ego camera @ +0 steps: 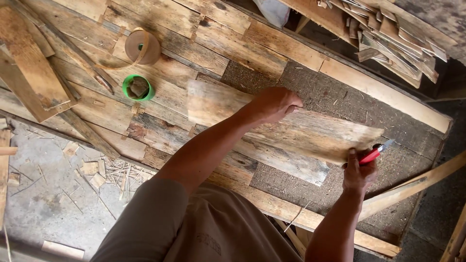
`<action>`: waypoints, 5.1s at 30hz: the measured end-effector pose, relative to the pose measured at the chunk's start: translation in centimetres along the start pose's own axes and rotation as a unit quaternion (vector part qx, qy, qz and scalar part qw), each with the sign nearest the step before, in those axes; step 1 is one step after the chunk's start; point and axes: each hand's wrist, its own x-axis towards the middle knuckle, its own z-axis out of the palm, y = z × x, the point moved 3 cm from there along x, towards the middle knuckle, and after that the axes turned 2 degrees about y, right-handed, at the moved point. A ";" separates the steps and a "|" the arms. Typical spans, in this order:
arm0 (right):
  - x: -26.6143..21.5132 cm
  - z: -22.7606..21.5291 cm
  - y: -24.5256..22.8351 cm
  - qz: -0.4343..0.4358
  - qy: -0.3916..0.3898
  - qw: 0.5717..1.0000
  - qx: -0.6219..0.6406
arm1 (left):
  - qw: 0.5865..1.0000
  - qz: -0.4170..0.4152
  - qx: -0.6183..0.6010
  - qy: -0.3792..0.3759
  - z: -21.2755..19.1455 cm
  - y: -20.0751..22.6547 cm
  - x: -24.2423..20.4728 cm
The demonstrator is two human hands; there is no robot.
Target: Repairing or preparing wooden panels using tape and a utility knife.
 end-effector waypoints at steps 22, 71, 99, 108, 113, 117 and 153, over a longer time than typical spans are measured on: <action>2.6 0.4 7.4 0.217 0.050 0.974 -0.034 | 0.823 -0.437 -0.131 0.340 1.4 -18.8 -17.9; 16.9 7.2 7.3 0.188 0.078 0.978 -0.048 | 0.916 -0.227 0.126 0.307 2.5 -19.8 -10.7; 3.6 12.4 4.3 0.123 -0.095 0.924 -0.350 | 0.885 -0.299 0.254 0.252 4.8 -19.6 -17.9; 3.5 11.9 6.7 0.119 -0.105 0.904 -0.397 | 0.887 -0.314 0.247 0.232 4.8 -19.8 -18.0; 3.6 12.3 6.0 0.119 -0.107 0.907 -0.388 | 0.886 -0.307 0.249 0.241 4.8 -19.7 -18.0; 3.7 11.8 6.9 0.123 -0.106 0.909 -0.383 | 0.886 -0.303 0.254 0.243 4.8 -19.7 -18.0; 1.8 10.6 7.2 0.085 -0.093 0.914 -0.387 | 0.917 -0.290 0.234 0.142 4.4 -16.9 -19.1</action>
